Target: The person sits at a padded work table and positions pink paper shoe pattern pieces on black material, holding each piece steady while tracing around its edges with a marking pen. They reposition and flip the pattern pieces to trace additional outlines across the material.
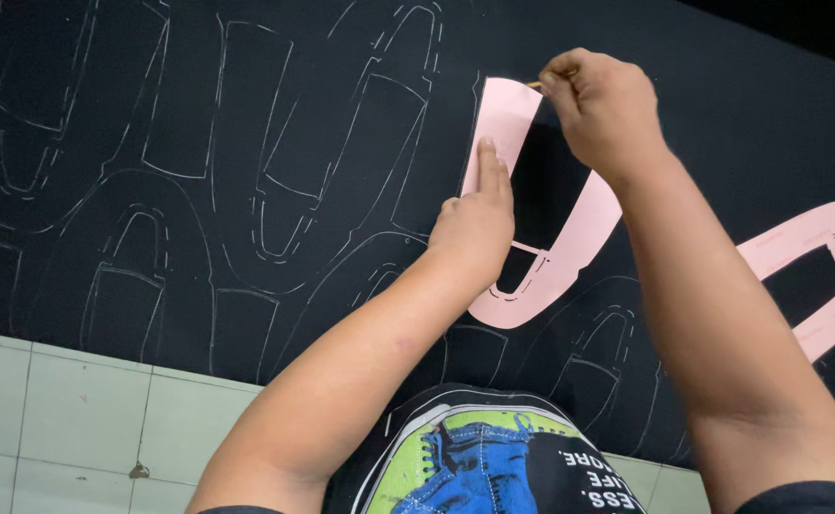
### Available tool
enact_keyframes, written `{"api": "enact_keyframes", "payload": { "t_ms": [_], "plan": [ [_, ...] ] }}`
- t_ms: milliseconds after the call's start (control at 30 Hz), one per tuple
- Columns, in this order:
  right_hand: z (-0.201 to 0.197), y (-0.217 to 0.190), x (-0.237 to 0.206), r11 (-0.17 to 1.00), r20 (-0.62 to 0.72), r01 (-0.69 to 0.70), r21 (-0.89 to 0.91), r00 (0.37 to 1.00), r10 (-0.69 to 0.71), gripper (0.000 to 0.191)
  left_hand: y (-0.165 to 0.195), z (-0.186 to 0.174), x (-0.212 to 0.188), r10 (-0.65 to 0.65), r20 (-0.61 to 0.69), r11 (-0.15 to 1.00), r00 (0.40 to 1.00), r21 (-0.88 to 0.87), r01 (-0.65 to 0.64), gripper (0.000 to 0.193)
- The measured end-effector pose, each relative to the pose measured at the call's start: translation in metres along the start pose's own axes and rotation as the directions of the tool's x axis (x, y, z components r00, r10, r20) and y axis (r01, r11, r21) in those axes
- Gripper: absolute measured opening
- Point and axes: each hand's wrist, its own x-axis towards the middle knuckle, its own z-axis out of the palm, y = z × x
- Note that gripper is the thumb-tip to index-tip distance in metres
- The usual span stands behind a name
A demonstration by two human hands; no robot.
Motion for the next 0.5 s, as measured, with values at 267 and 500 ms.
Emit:
{"api": "enact_keyframes", "payload": {
  "t_ms": [267, 500],
  "plan": [
    [0.000, 0.015, -0.013, 0.997, -0.019, 0.027, -0.067, 0.999, -0.029, 0.012, -0.007, 0.009, -0.002, 0.043, -0.079, 0.999, 0.996, 0.026, -0.041, 0.079],
    [0.008, 0.015, -0.026, 0.997, -0.090, 0.063, -0.032, 0.994, -0.066, 0.010, -0.011, 0.003, -0.007, 0.065, -0.120, 0.998, 0.991, -0.005, -0.066, 0.081]
  ]
}}
